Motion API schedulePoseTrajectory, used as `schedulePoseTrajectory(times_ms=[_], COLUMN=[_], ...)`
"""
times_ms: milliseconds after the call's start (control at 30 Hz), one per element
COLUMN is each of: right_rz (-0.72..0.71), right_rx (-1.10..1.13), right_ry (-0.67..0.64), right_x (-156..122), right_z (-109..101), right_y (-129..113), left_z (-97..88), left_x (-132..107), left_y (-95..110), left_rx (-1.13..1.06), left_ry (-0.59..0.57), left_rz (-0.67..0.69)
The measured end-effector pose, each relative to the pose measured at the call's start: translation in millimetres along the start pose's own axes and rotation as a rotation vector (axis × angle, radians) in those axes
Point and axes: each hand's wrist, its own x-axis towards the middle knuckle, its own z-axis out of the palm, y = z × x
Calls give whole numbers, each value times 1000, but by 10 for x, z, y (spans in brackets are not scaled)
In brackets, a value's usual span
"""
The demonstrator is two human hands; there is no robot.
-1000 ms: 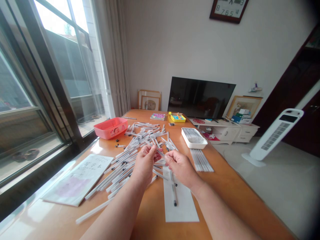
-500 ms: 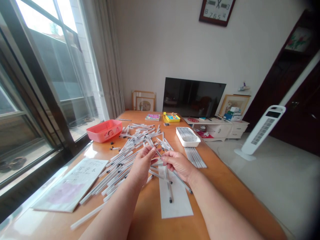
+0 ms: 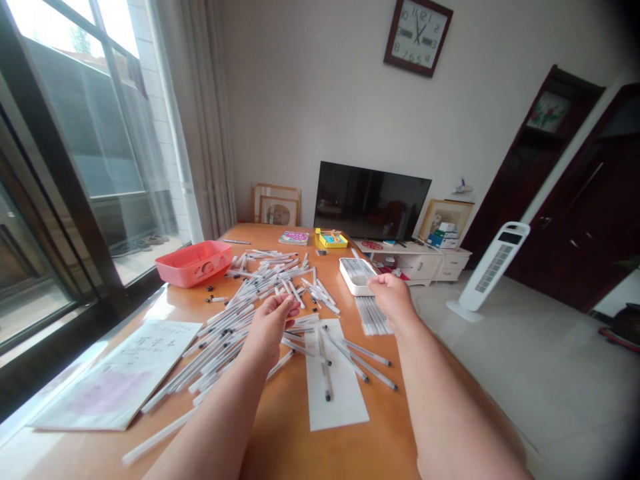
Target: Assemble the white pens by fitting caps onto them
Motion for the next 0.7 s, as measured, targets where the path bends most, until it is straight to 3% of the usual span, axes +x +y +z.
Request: schedulePoseTrajectory(times_ms=[133,333,700], right_rz=[76,228,255], right_rx=[-144,-322,-454], right_ry=[73,110,123], right_x=[76,-62,14], right_z=[-173,-311,-390], right_y=[354,841,1041], left_z=[0,9,30], left_x=[13,-11,5], left_y=[-1,14,0], left_rx=[13,21,9], left_ry=[13,24,36], left_rz=[-5,-7,-49])
